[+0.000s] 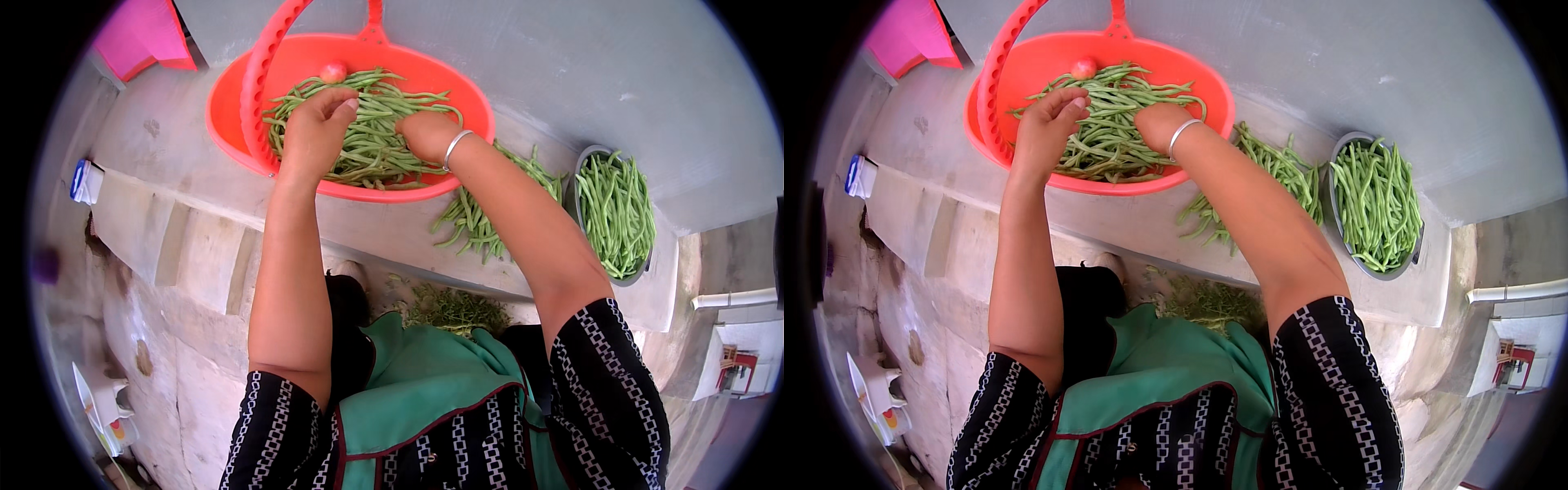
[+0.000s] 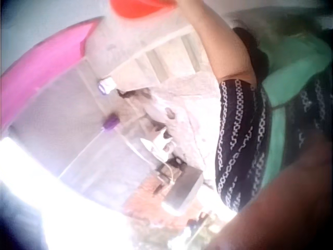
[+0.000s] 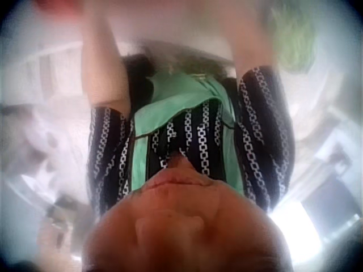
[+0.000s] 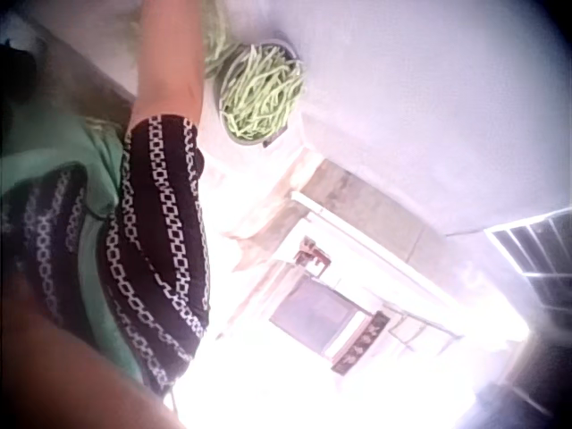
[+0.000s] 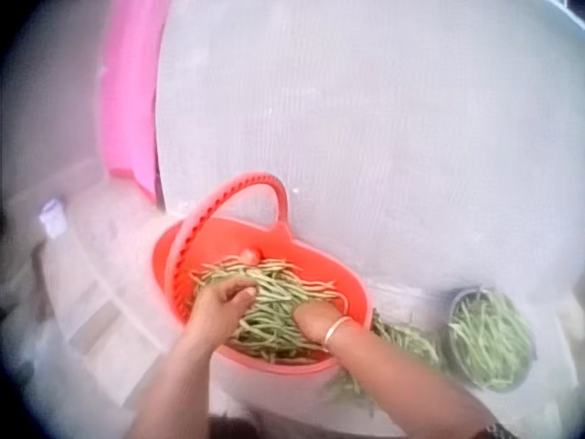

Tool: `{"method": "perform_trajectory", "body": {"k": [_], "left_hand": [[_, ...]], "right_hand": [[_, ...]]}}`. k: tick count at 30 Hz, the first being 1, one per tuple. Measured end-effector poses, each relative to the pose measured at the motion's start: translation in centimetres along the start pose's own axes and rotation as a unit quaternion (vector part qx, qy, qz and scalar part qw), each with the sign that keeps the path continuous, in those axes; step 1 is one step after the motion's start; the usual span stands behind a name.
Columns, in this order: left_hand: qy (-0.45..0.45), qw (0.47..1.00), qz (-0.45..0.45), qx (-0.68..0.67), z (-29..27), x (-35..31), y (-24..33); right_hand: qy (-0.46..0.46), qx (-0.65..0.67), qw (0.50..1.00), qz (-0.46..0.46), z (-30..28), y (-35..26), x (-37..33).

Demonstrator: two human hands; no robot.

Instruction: The person sits and trims the ends off green beans by hand, placing the trimmed beans into a red basket and the discarded ends onto the floor. They repeatedly pick up beans from a pile on the floor and a metal bowl, snap off the tips, and sort the pieces.

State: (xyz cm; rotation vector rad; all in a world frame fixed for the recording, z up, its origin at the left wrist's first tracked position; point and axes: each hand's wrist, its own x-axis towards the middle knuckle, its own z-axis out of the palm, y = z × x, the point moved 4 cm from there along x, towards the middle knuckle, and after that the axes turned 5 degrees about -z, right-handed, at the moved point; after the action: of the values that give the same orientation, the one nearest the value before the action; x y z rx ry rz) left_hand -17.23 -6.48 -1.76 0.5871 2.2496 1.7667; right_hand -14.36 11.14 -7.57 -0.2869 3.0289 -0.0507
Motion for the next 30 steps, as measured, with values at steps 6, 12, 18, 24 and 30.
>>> {"method": "perform_trajectory", "body": {"k": [6, 12, 18, 24, 30], "left_hand": [[0.036, 0.998, 0.038, -0.035, -0.8, 0.3, 0.5], [0.016, 0.999, 0.031, -0.001, 0.2, 0.2, 0.8], [0.064, 0.997, 0.049, -0.002, -0.9, -0.9, 1.3], [0.071, 0.996, 0.032, 0.031, -1.8, -0.1, -0.7], [0.070, 0.998, 0.012, 0.000, -2.9, 0.1, 0.6]], "right_hand": [[0.064, 0.007, 0.995, -0.083, -5.3, -0.1, -2.1], [0.205, -0.003, 0.977, -0.051, -16.0, 0.6, -9.4], [0.102, 0.129, 0.981, -0.105, -15.7, -3.0, -18.6], [0.051, 0.148, 0.984, -0.086, -12.1, -5.0, -14.7], [0.073, 0.107, 0.992, 0.012, -5.7, -5.3, -2.0]]}}
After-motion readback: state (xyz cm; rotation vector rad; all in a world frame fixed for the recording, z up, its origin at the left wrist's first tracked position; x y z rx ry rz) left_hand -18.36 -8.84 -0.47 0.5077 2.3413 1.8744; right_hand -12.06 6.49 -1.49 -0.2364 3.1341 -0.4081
